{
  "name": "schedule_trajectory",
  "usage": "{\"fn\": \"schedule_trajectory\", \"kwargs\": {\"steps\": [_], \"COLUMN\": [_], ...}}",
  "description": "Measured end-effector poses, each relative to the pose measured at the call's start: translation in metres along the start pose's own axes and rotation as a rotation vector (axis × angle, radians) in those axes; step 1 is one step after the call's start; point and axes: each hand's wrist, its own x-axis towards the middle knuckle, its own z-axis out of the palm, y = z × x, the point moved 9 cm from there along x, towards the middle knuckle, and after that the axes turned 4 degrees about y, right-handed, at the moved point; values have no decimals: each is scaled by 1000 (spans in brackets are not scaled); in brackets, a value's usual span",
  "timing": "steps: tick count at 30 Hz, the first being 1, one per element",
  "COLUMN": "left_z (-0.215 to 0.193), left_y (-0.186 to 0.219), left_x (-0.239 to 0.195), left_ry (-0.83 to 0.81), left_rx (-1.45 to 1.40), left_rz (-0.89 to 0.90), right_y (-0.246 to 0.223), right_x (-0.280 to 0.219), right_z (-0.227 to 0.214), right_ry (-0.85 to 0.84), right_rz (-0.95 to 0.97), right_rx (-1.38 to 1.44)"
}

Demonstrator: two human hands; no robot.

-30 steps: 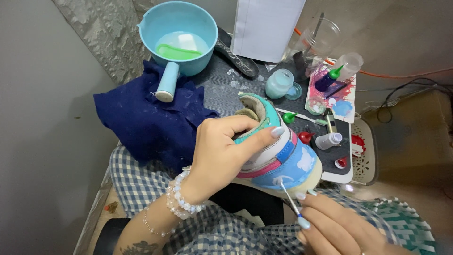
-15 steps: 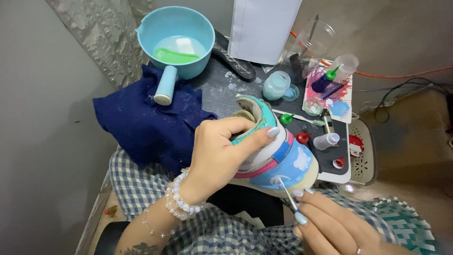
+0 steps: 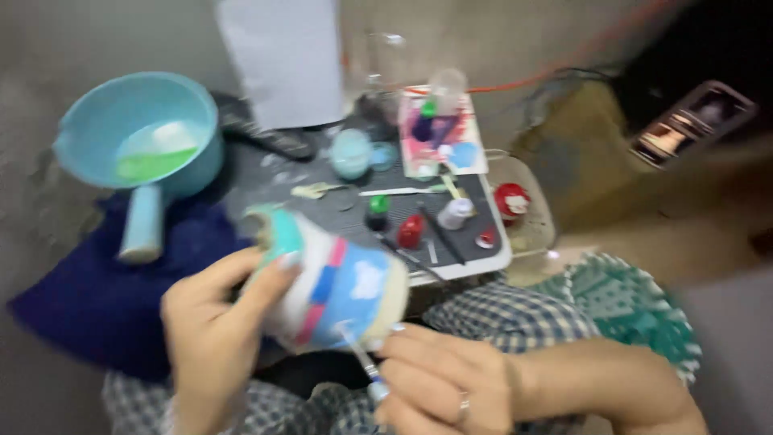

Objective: The person paints white cloud designs onto the side of a high-top sneaker using a small paintbrush. They hold the shoe steady with one hand while applying white paint to the blue and pink sections of the shoe's upper.

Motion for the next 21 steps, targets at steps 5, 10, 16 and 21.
{"fn": "schedule_trajectory", "kwargs": {"steps": [5, 10, 16, 21], "left_z": [-8, -8, -17, -16], "left_y": [-18, -7, -49, -41], "left_x": [-5, -7, -3, -5], "left_ry": [125, 140, 91, 121], "left_rx": [-18, 107, 252, 245], "left_rz": [-39, -188, -256, -286], "right_y": [0, -4, -9, -8], "right_x": [-7, -26, -36, -33], "right_z": [2, 11, 21, 15], "right_ry": [76, 18, 8, 32], "right_rz": [51, 98, 109, 90], "right_rx": [-57, 65, 41, 29]}}
